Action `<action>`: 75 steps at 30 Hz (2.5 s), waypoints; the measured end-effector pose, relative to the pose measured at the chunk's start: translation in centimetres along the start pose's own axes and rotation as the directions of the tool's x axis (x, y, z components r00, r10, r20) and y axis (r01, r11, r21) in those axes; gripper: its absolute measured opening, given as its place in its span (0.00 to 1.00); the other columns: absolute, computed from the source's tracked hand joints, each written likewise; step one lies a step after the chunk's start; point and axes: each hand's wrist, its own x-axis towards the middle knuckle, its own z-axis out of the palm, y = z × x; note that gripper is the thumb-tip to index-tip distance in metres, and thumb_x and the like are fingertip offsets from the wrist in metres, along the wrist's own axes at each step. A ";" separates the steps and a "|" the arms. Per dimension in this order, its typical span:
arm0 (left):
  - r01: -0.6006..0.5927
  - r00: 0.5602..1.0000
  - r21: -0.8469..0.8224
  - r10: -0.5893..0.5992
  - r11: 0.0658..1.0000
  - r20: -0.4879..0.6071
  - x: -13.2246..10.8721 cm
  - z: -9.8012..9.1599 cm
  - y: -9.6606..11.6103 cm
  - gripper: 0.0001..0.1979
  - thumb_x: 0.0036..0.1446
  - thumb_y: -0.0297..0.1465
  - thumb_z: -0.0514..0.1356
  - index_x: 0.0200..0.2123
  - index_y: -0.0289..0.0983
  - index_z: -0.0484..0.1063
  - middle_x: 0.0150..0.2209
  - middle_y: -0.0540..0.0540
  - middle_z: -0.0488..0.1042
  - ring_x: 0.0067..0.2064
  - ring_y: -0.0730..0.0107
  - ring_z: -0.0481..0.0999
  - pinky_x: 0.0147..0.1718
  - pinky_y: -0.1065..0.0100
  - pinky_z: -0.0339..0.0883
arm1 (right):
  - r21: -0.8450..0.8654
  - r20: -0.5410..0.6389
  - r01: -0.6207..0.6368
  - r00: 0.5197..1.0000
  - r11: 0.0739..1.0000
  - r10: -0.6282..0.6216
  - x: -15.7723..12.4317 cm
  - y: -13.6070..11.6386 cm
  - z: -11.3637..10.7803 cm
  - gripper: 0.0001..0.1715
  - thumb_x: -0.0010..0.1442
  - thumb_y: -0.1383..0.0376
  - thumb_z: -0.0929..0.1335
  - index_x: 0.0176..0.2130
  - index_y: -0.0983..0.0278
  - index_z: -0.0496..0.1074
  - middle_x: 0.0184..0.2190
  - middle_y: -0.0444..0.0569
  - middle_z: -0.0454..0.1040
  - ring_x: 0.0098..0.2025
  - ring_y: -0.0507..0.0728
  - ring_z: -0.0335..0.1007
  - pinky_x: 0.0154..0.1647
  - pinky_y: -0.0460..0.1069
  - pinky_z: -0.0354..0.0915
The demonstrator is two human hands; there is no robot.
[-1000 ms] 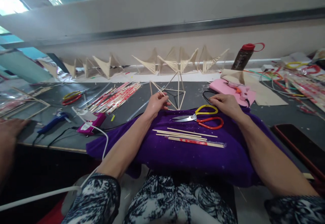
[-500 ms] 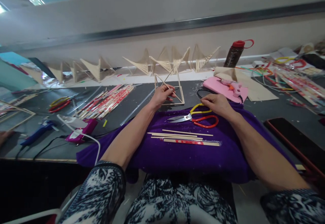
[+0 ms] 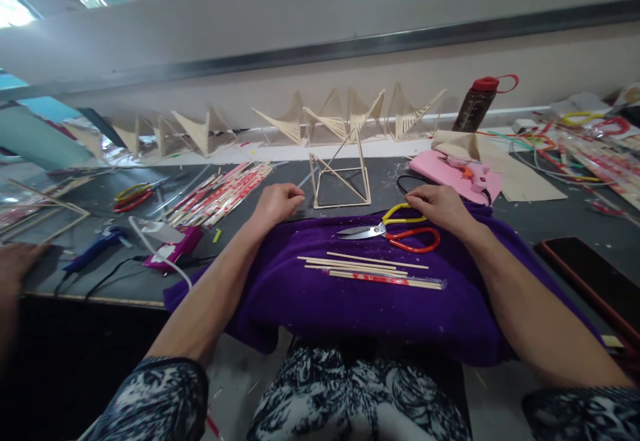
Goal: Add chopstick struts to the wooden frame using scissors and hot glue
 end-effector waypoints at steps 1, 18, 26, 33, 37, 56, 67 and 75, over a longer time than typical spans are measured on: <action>0.033 0.998 0.099 -0.028 0.994 -0.057 0.1 -0.3 -1.1 0.13 0.53 0.36 0.57 0.39 0.39 0.75 0.35 0.45 0.78 0.40 0.60 0.77 0.38 0.66 0.68 | -0.006 0.003 0.000 1.000 1.000 0.000 0.0 0.0 0.1 0.14 0.59 0.61 0.63 0.33 0.63 0.77 0.31 0.46 0.78 0.31 0.53 0.73 0.29 0.45 0.62; 0.254 0.966 0.294 -0.227 0.921 -0.124 3.4 0.6 -6.6 0.14 0.52 0.32 0.54 0.38 0.33 0.75 0.41 0.31 0.75 0.44 0.47 0.73 0.39 0.57 0.65 | -0.070 0.026 -0.022 0.999 0.997 0.023 -0.2 0.7 0.3 0.15 0.58 0.61 0.63 0.35 0.62 0.77 0.33 0.46 0.79 0.33 0.55 0.74 0.30 0.46 0.63; 0.079 0.994 0.197 -0.063 0.977 -0.088 3.1 1.2 -3.4 0.20 0.50 0.34 0.58 0.47 0.35 0.71 0.45 0.36 0.74 0.47 0.51 0.72 0.43 0.60 0.63 | -0.081 0.041 -0.007 0.999 0.997 0.010 -0.1 0.5 0.2 0.15 0.58 0.61 0.63 0.35 0.62 0.77 0.33 0.47 0.79 0.33 0.54 0.73 0.30 0.46 0.62; -0.142 0.990 0.001 0.142 0.990 0.019 3.2 3.6 0.1 0.12 0.47 0.35 0.61 0.37 0.41 0.77 0.35 0.48 0.78 0.35 0.66 0.75 0.34 0.71 0.65 | -0.092 0.032 -0.006 0.999 0.996 0.009 -0.1 0.6 0.2 0.14 0.58 0.62 0.63 0.35 0.63 0.77 0.32 0.47 0.79 0.32 0.55 0.73 0.29 0.46 0.62; -0.145 0.989 -0.013 0.145 0.989 -0.021 3.3 3.9 0.2 0.10 0.48 0.33 0.59 0.34 0.40 0.78 0.37 0.45 0.78 0.39 0.62 0.75 0.38 0.69 0.64 | -0.086 0.021 -0.011 1.000 0.996 0.013 -0.1 0.3 -0.2 0.15 0.58 0.62 0.63 0.33 0.63 0.77 0.31 0.47 0.78 0.31 0.54 0.72 0.29 0.46 0.61; 0.101 0.990 0.165 -0.083 0.981 -0.110 1.2 0.8 0.4 0.15 0.49 0.41 0.59 0.38 0.39 0.76 0.38 0.42 0.77 0.41 0.53 0.74 0.36 0.63 0.64 | -0.250 0.324 0.206 0.939 0.946 -0.119 -0.3 -1.9 0.0 0.15 0.57 0.60 0.66 0.44 0.57 0.76 0.38 0.49 0.72 0.35 0.54 0.69 0.32 0.46 0.59; -0.709 0.662 -0.052 0.690 0.703 0.293 -9.5 2.7 10.7 0.07 0.54 0.33 0.56 0.35 0.42 0.72 0.37 0.43 0.74 0.35 0.61 0.73 0.26 0.67 0.59 | -0.357 0.353 0.192 0.934 0.914 -0.058 -0.4 -2.4 0.3 0.15 0.59 0.60 0.64 0.44 0.59 0.74 0.35 0.49 0.72 0.34 0.54 0.68 0.29 0.46 0.55; -0.714 0.674 0.067 0.659 0.697 0.332 -7.9 3.2 9.3 0.10 0.56 0.33 0.53 0.40 0.41 0.70 0.40 0.43 0.73 0.38 0.61 0.74 0.30 0.67 0.61 | -0.331 0.347 0.199 0.935 0.922 -0.077 -0.3 -2.3 0.3 0.15 0.59 0.60 0.64 0.44 0.59 0.74 0.36 0.50 0.72 0.36 0.55 0.68 0.31 0.47 0.55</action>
